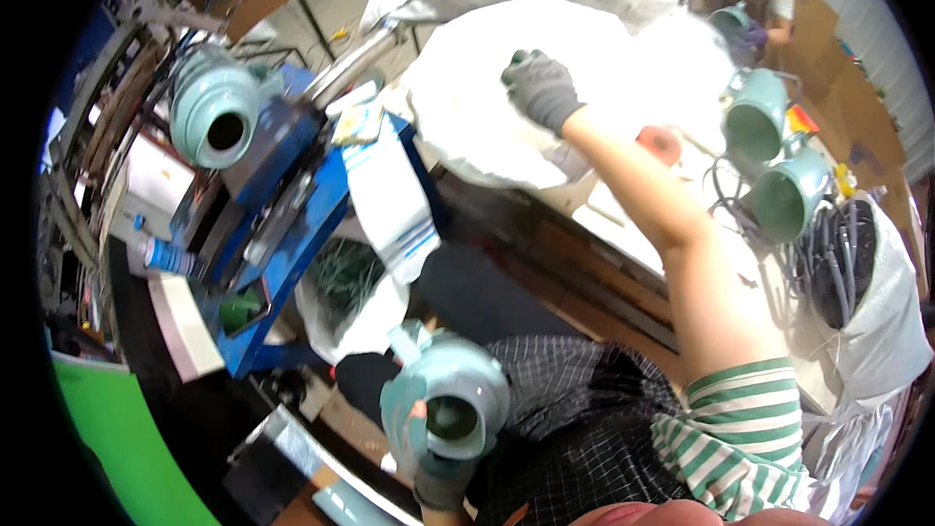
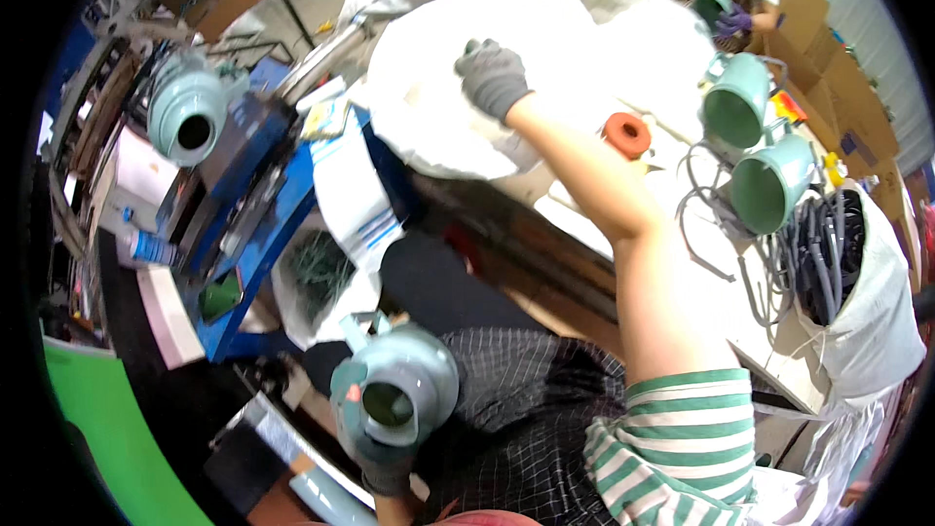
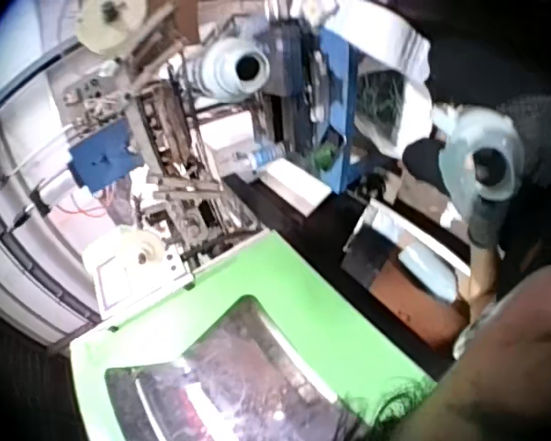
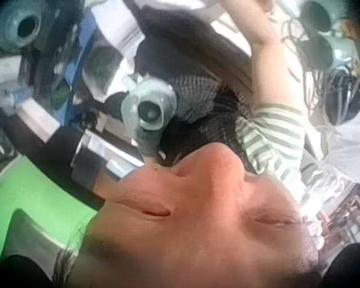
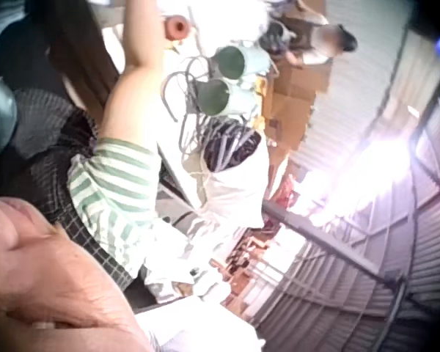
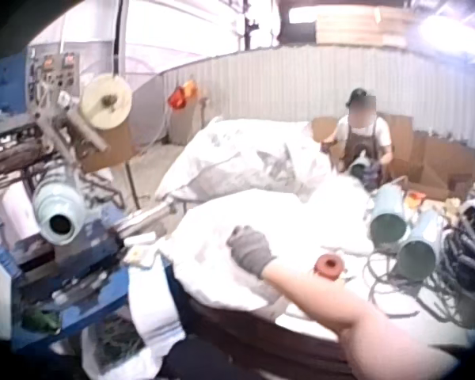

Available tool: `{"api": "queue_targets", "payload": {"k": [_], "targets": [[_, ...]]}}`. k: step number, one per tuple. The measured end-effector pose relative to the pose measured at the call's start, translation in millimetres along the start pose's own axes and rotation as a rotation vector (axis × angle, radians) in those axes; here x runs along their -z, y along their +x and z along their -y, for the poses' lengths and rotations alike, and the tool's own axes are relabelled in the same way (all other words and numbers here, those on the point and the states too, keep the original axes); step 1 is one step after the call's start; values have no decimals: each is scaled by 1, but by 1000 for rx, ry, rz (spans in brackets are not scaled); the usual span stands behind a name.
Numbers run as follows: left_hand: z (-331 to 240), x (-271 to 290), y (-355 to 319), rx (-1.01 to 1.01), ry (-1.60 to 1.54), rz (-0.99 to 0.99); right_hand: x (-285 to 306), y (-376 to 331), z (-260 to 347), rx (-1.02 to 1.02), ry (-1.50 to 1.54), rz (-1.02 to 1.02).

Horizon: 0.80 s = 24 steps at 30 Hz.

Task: The person assembles light blue plastic kettles by inserting a grey handle into the body and securing it with a white plastic ring. The person handles the kettle body, handle, and ring one at a time, repeatedly performing the assembly process in a workshop setting.

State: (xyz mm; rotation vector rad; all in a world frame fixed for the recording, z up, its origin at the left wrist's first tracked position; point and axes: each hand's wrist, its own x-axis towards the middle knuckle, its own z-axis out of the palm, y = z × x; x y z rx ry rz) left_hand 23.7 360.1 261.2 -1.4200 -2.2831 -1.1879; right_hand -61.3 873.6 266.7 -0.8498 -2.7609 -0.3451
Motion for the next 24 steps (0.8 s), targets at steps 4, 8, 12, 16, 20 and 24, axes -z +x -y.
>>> {"api": "queue_targets", "payload": {"k": [4, 8, 12, 16, 20, 24], "targets": [[0, -6, -19, 12, 170, -27, 43, -31, -12, 19, 275, -138], [-5, 1, -8, -30, 438, -34, 53, -28, -33, -174, 890, -178], [-1, -5, -9, -111, 404, -261, 108, -80, 27, -12, 1688, 64], [-14, 6, 5, -59, 225, -41, 130, -190, 125, 504, 1985, 593], [-9, 16, -8, -165, 414, 35, 106, -229, 167, 762, 1803, 487], [-1, 17, -19, -40, 369, 9, 119, -234, 168, 1119, 1245, -295]]}}
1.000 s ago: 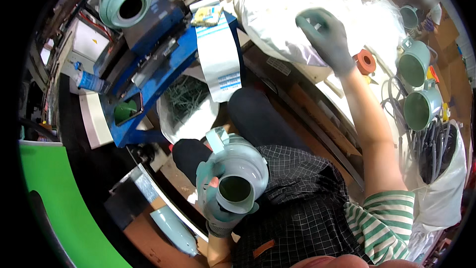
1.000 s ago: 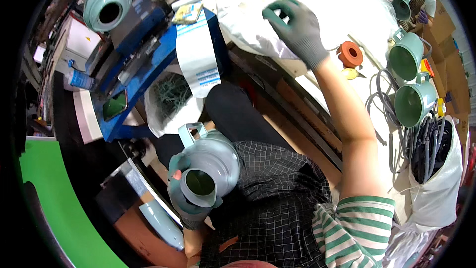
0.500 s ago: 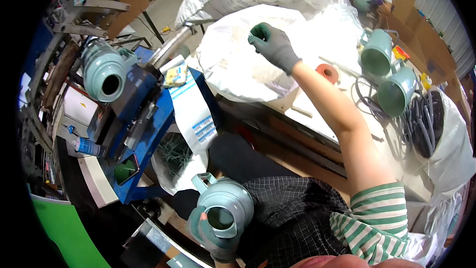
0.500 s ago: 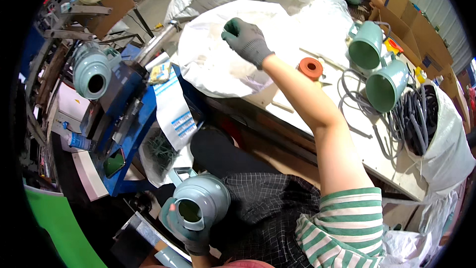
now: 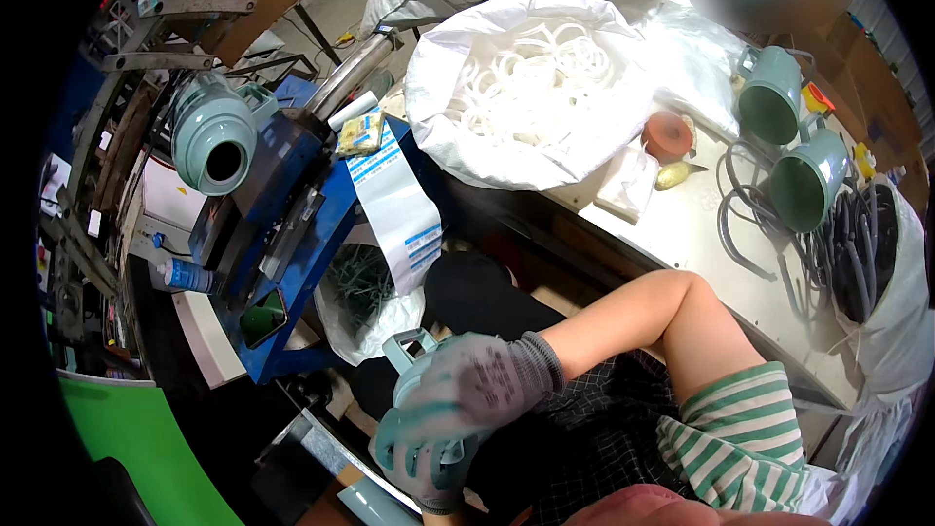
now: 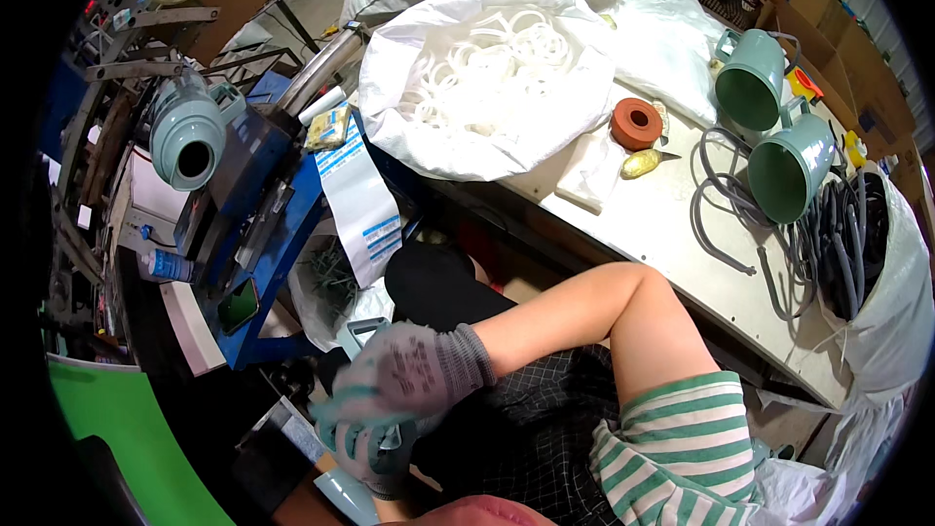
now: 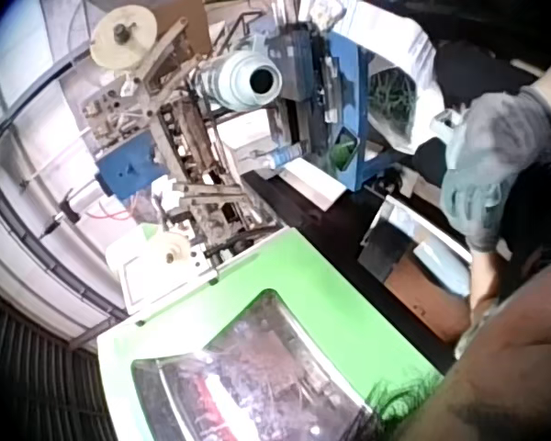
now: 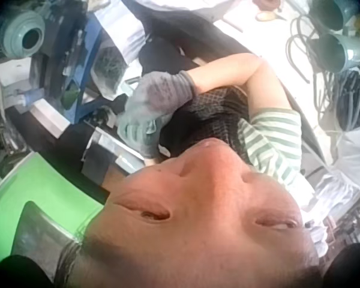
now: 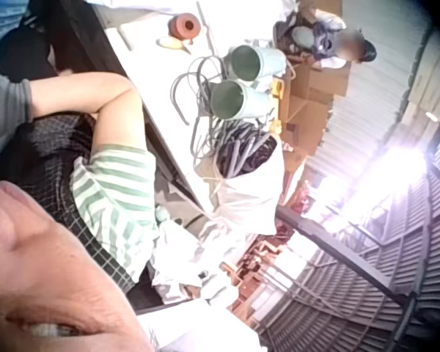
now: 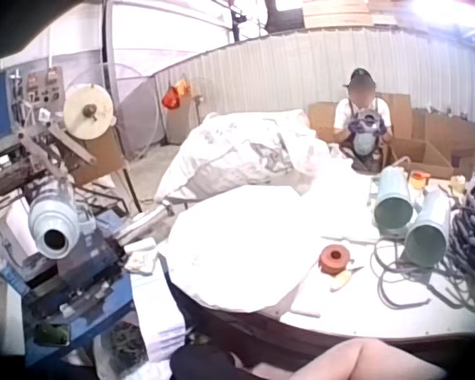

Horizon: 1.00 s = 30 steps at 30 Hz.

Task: The person assembles light blue plastic kettles by inserting a grey handle into the body and securing it with a white plastic ring. The person handles the kettle body, handle, and ring one at a time, repeatedly performing the assembly process in a workshop setting.

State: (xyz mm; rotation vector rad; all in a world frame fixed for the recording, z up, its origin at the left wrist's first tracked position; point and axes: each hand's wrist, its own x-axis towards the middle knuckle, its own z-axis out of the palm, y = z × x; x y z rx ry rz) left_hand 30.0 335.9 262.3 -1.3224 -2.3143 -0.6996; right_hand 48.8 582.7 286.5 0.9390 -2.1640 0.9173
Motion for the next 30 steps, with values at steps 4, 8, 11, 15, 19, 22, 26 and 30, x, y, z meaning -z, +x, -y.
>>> {"api": "queue_targets", "payload": {"k": [4, 8, 11, 15, 19, 22, 26, 30], "targets": [[-7, -4, 2, 372, -238, -13, -11, 4, -4, 192, 57, 244], [3, 3, 10, 245, -135, 20, -8, 19, -15, 336, -71, 329], [11, 6, 13, -36, 122, 85, -8, 15, -15, 224, -115, 569], [5, 5, 5, -1, 168, 129, -22, 16, -16, 85, -98, 721], [-19, 9, 21, 84, 444, 74, -29, 11, -18, 85, -81, 574], [-19, -5, 14, 190, 498, 67, -28, 7, -18, -33, 36, 653], [-21, 3, 18, 248, 429, 99, -45, 8, -13, -4, 4, 516], [-18, 24, 39, 467, 218, 269, -47, 1, -15, 67, -112, 210]]}}
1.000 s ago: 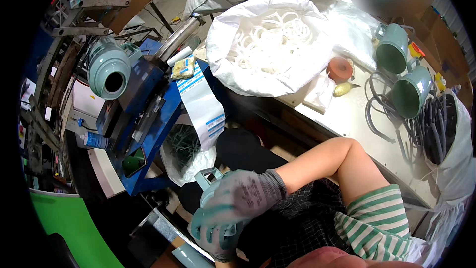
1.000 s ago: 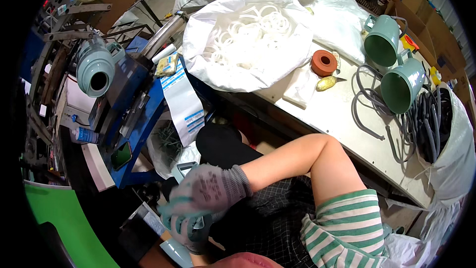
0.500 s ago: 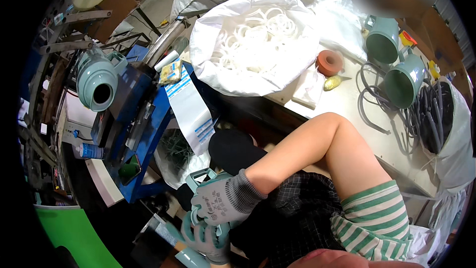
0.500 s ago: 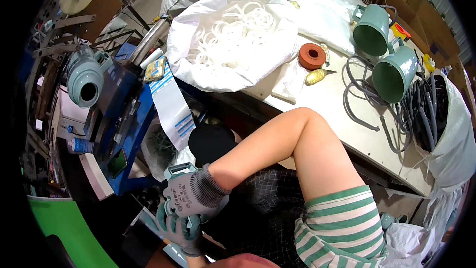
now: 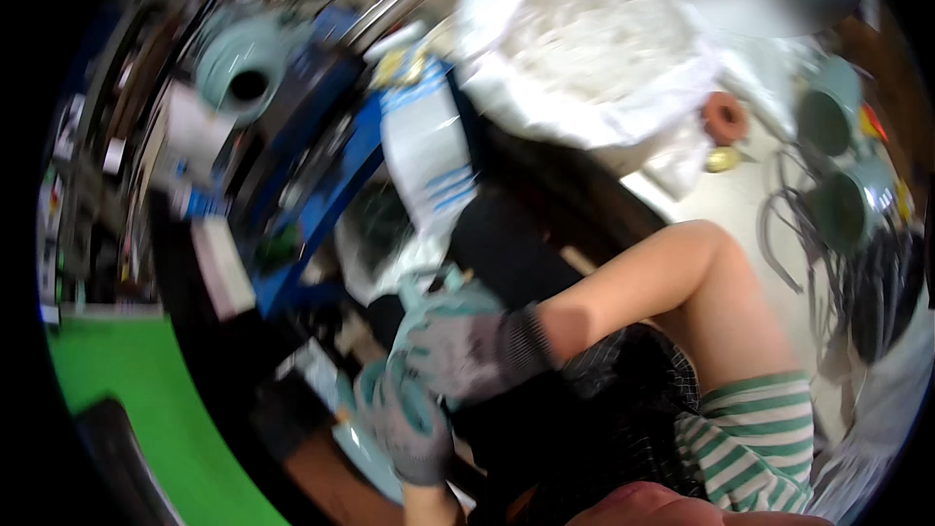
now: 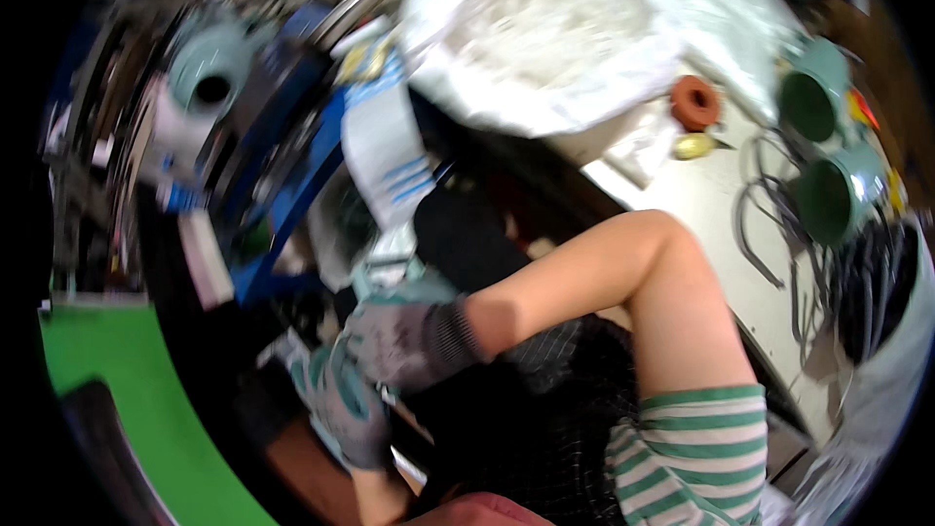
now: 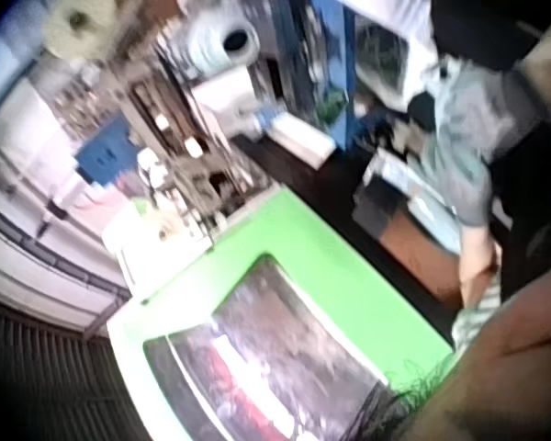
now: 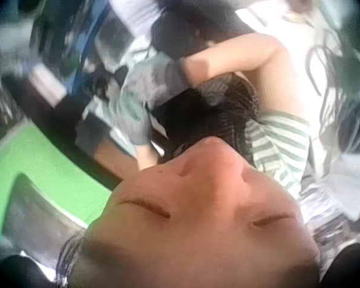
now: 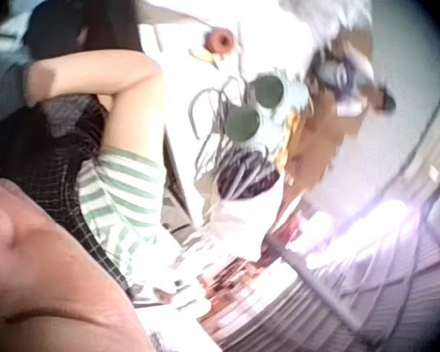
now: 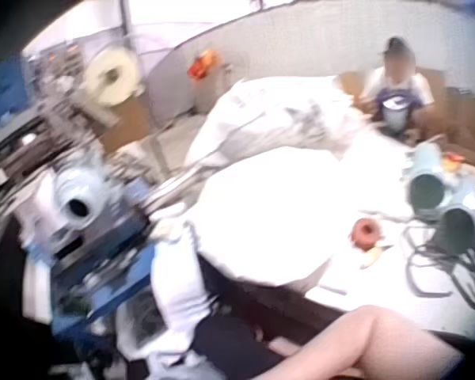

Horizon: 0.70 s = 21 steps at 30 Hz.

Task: The person assembles light blue plastic kettles by inserting a grey handle into the body and securing it with a white plastic ring. The person handles the kettle body, handle, and ring one at a time, repeatedly performing the assembly process in a workshop setting.

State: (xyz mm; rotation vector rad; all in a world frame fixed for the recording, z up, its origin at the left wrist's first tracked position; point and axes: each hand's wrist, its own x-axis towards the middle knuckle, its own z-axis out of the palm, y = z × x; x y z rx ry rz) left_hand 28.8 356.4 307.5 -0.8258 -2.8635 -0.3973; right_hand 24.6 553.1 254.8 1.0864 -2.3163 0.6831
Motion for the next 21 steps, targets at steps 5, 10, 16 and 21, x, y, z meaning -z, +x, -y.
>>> {"api": "queue_targets", "payload": {"k": [5, 10, 16, 21], "targets": [[-16, 43, 53, -373, 356, 81, 25, 3, 7, -77, -21, 384], [-1, 32, 63, -428, 286, 124, 28, 9, 7, -42, -13, 419], [24, 13, 63, -322, -28, 244, 21, 1, 6, -57, -46, 190], [21, 14, 59, -423, 106, 98, 12, -4, 8, -71, -20, 149]]}}
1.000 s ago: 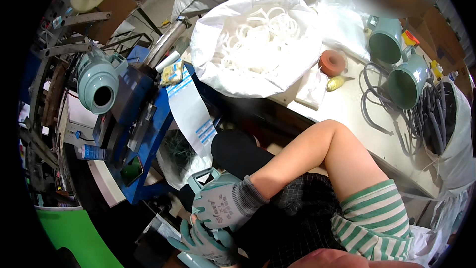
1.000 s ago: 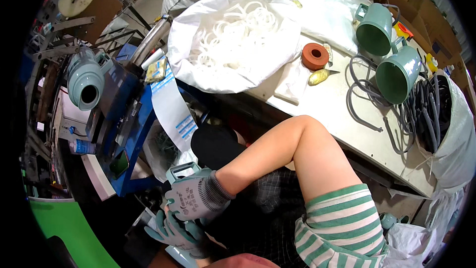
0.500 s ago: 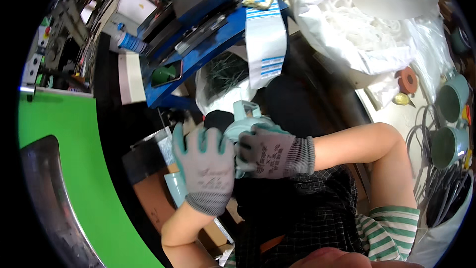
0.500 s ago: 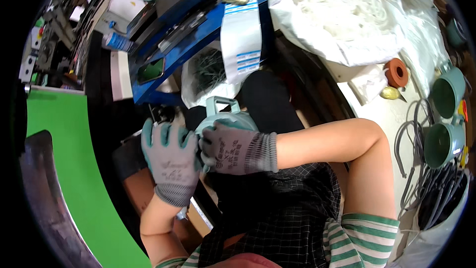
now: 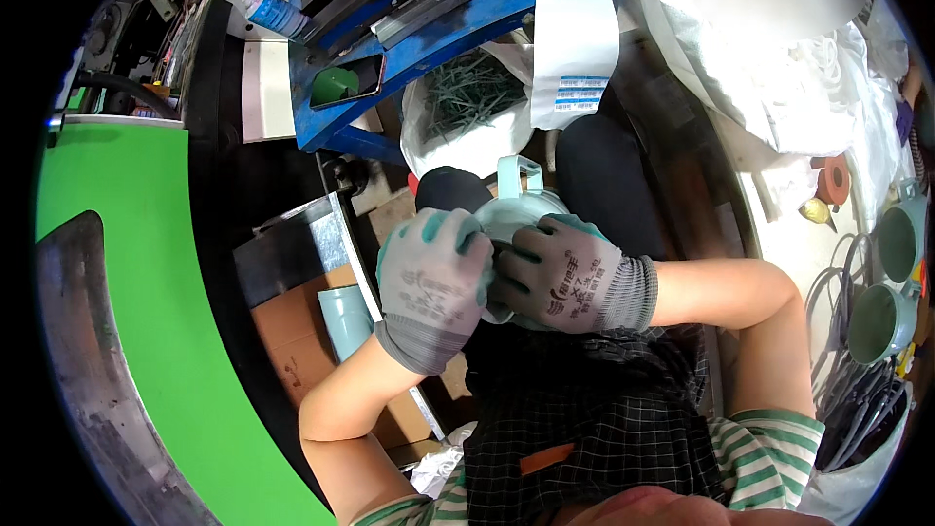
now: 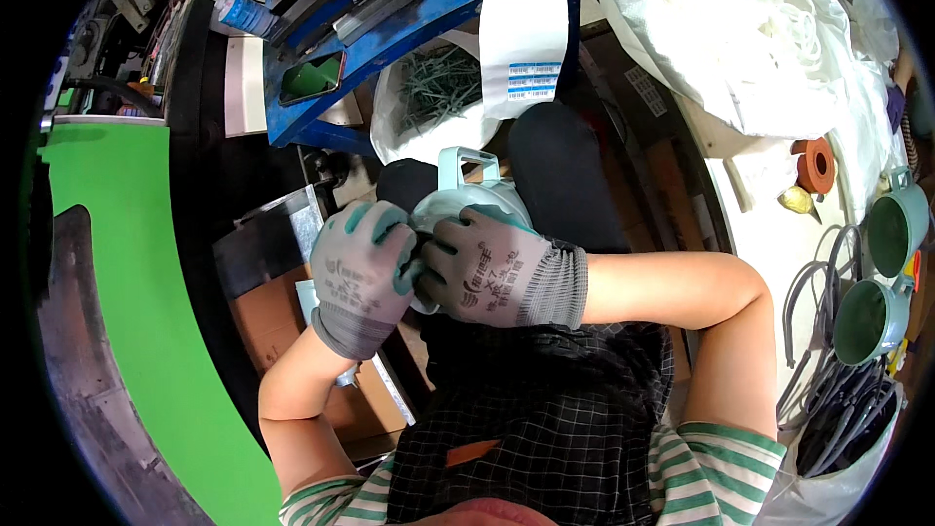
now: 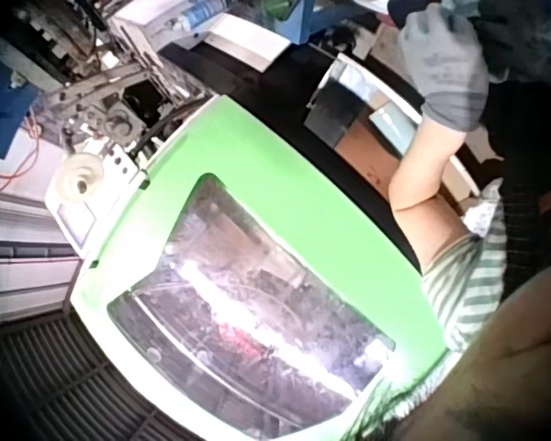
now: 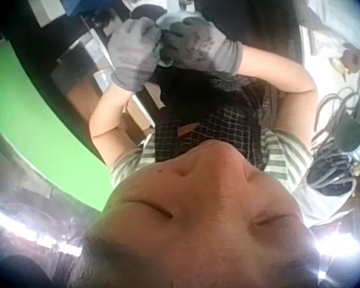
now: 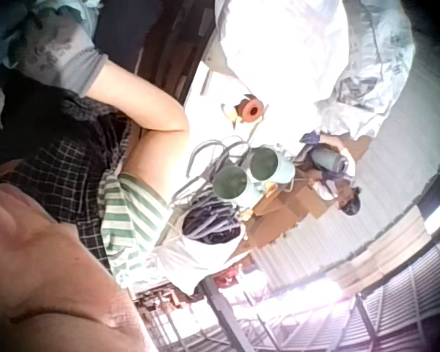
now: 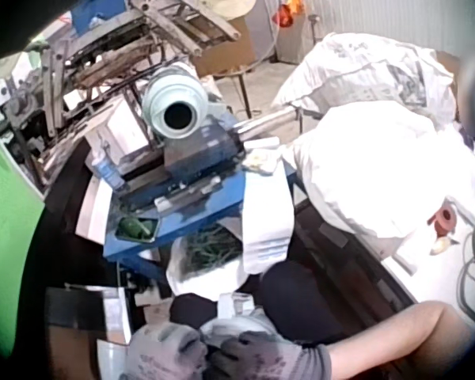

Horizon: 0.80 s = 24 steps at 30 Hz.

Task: The person assembles light blue plastic kettles by inserting a grey handle into the body and securing it with a white plastic ring. The person handles the kettle body, handle, and ring one at a time, repeatedly performing the assembly process in a workshop setting.

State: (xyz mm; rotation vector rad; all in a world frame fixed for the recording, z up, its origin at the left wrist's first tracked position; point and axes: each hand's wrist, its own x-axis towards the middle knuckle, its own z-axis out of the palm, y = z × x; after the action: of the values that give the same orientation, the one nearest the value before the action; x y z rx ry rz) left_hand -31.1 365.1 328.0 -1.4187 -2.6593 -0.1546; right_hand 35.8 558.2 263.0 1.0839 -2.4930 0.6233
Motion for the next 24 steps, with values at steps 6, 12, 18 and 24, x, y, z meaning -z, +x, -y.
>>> {"api": "queue_targets", "payload": {"k": [6, 12, 18, 24], "targets": [[28, 7, 6, 108, -505, 156, -3, -21, -38, -547, 710, -712], [65, -44, 59, 88, -715, -287, -63, -72, -207, -1054, 1182, -737], [61, -88, 161, -184, -123, -406, -68, -51, -200, -998, 1294, -878], [56, -124, 187, -238, -60, -386, -60, -58, -195, -966, 1240, -827]]}}
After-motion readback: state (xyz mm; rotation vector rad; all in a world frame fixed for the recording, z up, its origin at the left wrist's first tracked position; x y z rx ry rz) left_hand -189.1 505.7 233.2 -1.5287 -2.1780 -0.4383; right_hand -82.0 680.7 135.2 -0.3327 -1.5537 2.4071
